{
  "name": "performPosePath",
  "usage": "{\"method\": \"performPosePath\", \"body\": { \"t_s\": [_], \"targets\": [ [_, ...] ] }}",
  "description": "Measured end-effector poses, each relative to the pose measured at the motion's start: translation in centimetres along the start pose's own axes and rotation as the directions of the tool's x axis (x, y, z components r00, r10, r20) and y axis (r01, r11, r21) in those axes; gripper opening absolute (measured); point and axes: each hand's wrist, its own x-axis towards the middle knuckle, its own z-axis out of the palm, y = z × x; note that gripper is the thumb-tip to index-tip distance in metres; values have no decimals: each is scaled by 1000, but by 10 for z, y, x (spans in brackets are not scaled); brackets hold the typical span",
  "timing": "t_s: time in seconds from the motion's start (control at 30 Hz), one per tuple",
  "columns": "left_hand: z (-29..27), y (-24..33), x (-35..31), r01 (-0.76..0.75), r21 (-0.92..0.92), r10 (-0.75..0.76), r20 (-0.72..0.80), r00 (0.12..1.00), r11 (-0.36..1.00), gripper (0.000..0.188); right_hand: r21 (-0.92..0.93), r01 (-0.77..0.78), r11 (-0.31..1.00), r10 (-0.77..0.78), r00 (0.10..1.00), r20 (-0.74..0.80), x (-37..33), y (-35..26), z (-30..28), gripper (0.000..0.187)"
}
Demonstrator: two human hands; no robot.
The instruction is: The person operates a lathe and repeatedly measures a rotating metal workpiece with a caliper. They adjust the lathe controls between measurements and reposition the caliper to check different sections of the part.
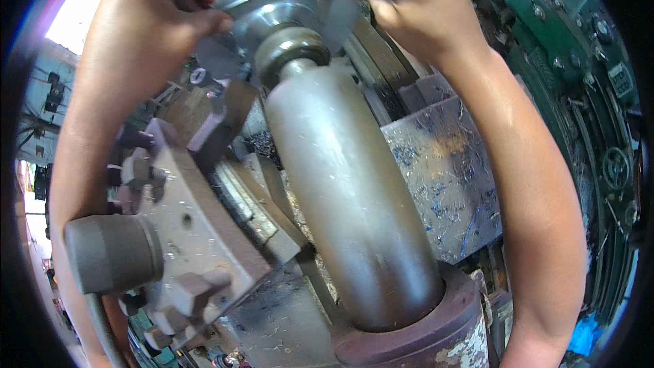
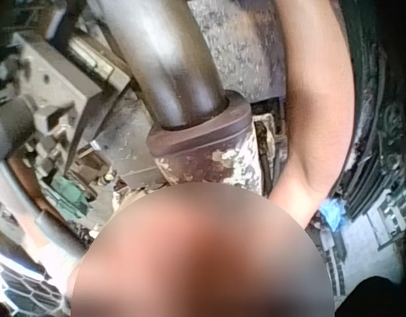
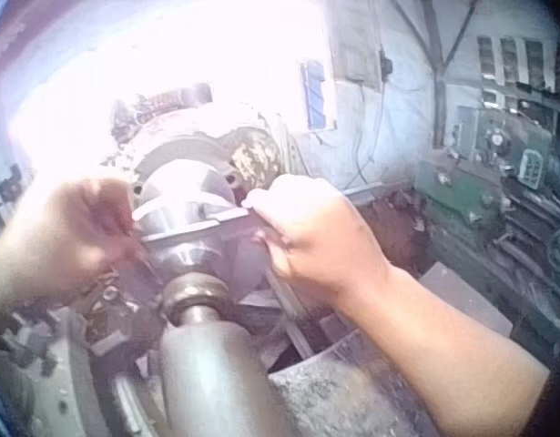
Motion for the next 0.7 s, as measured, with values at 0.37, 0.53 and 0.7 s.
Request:
{"method": "performPosePath", "body": {
  "t_s": [0.37,0.53,0.7],
  "targets": [
    [-56,16,18,-232,-415,-54,-572,819,879,25,-21,-177,984,172,973,-154,93,-61,-78,36],
    [-139,55,-23,-257,-557,52,-356,933,790,89,-11,-401,916,398,911,-106,141,-163,-147,31],
    [-183,138,-107,-244,-513,-63,-509,858,823,114,-35,-303,952,297,948,-116,177,-266,-207,22]
  ]
}}
